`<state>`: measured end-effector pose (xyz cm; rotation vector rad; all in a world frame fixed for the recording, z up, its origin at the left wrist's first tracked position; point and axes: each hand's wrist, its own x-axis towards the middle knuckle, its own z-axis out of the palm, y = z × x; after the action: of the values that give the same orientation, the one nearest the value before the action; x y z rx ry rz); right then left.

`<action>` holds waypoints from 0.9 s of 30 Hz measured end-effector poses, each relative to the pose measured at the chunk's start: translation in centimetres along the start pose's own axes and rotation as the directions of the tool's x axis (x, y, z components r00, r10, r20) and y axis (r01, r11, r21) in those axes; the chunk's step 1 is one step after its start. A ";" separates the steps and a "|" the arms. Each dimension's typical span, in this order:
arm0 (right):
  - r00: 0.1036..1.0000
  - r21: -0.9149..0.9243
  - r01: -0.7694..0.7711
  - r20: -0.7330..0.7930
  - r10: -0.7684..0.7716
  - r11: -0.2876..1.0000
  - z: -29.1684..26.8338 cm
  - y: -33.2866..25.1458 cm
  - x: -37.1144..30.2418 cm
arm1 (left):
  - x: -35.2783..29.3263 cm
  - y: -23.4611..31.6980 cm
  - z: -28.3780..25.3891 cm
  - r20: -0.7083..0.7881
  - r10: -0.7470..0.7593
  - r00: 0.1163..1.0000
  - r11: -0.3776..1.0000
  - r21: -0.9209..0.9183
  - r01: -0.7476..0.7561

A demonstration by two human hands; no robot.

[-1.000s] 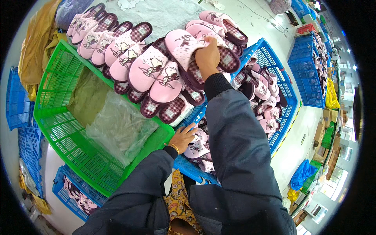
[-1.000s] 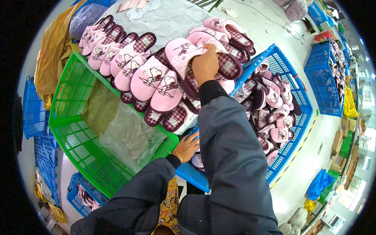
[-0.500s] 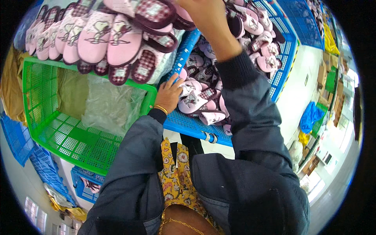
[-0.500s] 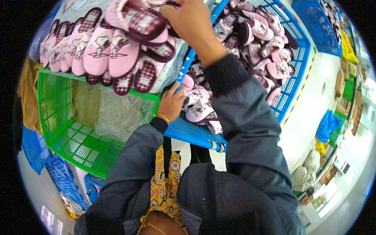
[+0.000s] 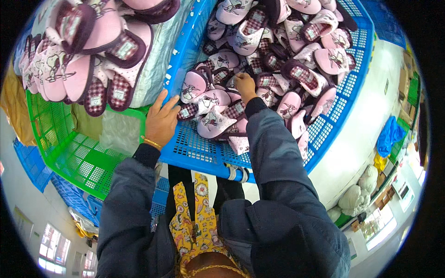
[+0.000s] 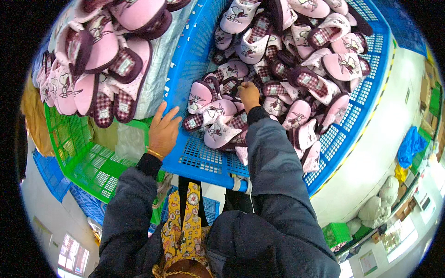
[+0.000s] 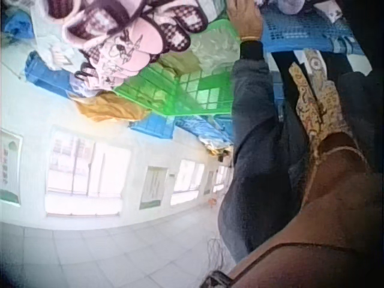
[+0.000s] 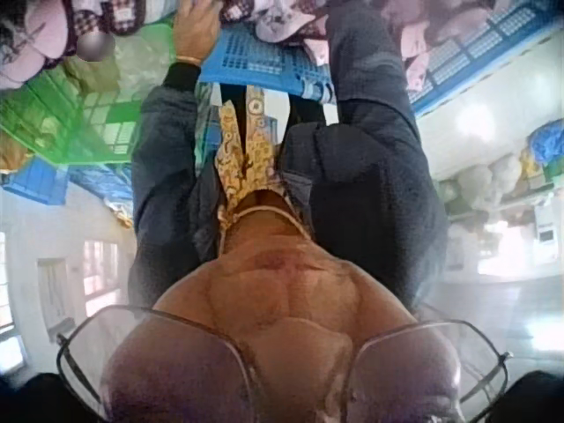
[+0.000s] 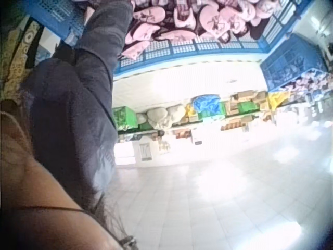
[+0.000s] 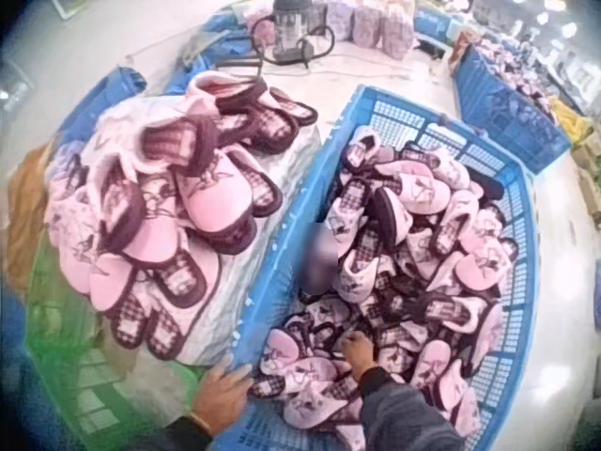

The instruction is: The person repeatedly picks up pink slippers with a cartoon design from a blue crate and places them into a green crate. The person handles the slippers one at a time, transferring them between the two containers.

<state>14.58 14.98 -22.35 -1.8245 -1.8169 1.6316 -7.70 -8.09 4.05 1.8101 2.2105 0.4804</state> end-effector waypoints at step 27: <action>0.887 -0.828 0.436 0.462 -0.011 0.352 11.9 1.7 12.7 | -0.4 0.6 0.4 0.078 -0.088 0.993 0.983 0.166 0.074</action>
<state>3.87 17.31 -35.98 -1.2853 -3.4971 0.8399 -6.92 -8.37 3.91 1.7722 2.3132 0.2075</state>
